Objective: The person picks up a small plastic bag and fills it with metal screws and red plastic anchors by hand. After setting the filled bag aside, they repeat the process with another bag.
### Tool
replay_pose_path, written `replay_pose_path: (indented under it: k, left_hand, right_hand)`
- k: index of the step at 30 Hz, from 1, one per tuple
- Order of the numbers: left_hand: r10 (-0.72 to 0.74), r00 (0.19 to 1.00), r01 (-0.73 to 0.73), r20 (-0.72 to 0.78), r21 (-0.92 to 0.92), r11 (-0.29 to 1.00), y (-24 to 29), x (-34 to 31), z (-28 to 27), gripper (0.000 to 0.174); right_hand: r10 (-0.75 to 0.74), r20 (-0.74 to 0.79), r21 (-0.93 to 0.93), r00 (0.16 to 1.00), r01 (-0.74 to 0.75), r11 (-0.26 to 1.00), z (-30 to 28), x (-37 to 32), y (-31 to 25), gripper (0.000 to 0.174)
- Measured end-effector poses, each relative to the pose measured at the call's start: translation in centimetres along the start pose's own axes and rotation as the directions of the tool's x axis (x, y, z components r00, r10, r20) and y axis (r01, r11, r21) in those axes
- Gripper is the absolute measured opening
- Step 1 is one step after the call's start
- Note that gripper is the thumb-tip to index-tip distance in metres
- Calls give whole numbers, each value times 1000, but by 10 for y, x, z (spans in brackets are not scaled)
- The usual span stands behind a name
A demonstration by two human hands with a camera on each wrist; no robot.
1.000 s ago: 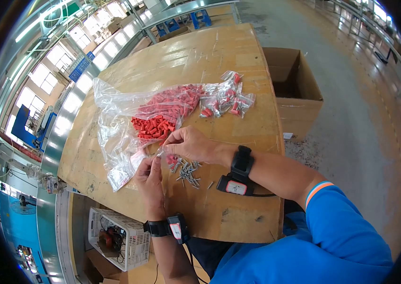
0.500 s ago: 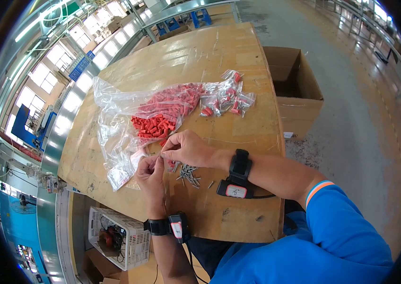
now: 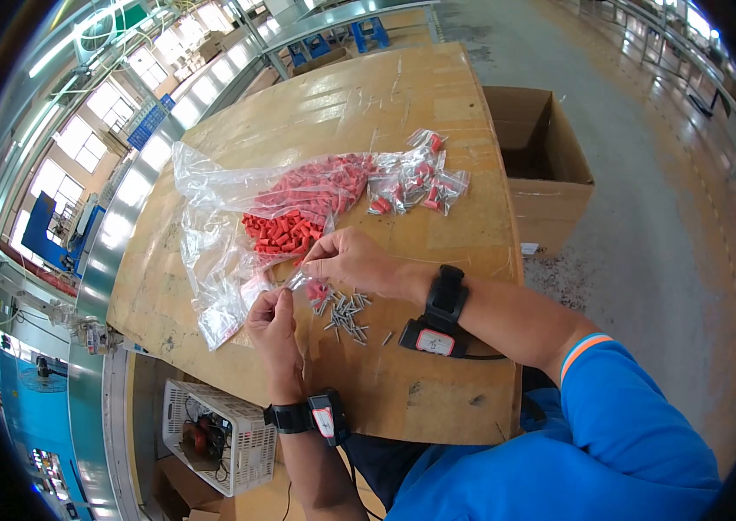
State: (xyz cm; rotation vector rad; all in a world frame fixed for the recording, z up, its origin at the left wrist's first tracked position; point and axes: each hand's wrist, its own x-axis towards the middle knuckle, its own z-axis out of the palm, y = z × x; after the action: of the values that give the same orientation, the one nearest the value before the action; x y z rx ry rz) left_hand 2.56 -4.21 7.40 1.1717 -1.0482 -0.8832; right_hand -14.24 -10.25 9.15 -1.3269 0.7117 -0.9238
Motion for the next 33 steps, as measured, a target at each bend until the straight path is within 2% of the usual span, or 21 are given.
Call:
replay_pose_path:
  k: [6,9,12,15,18,20,23,27,30,33]
  left_hand:
    - [-44,999,45,19,-44,998,1,0,-1,8]
    - [-62,997,65,44,-54,996,3,-1,0,8]
    - [-66,997,68,47,-36,997,4,-1,2,8]
    - [-68,997,68,44,-18,997,6,-1,5,7]
    - [-37,998,36,59,12,999,10,-2,10,6]
    - [30,996,-33,79,41,999,-3,3,3,6]
    - [51,995,-54,85,24,998,-3,2,4,4]
    - [23,997,-22,77,-13,1000,-2,2,2,5]
    - [-12,999,14,44,-60,998,-1,1,0,6]
    - [-36,999,38,20,-82,996,2,1,-1,7]
  right_hand:
    - [-17,66,77,998,12,997,-4,0,3,17]
    - [-56,86,47,995,52,998,1,-2,-1,16]
    - [14,81,19,997,-16,1000,2,-3,-3,17]
    - [6,50,-108,999,0,994,1,-3,-2,15]
    - [6,61,-18,998,-5,1000,4,-2,2,15]
    - [9,65,-15,998,-8,1000,3,-1,6,15]
    - [18,56,-53,998,-15,998,4,-2,2,15]
    - [41,15,-21,999,-41,999,3,1,7,15]
    - [-38,1,76,999,38,996,1,2,8,15]
    - [-33,9,90,999,32,995,-5,2,5,15]
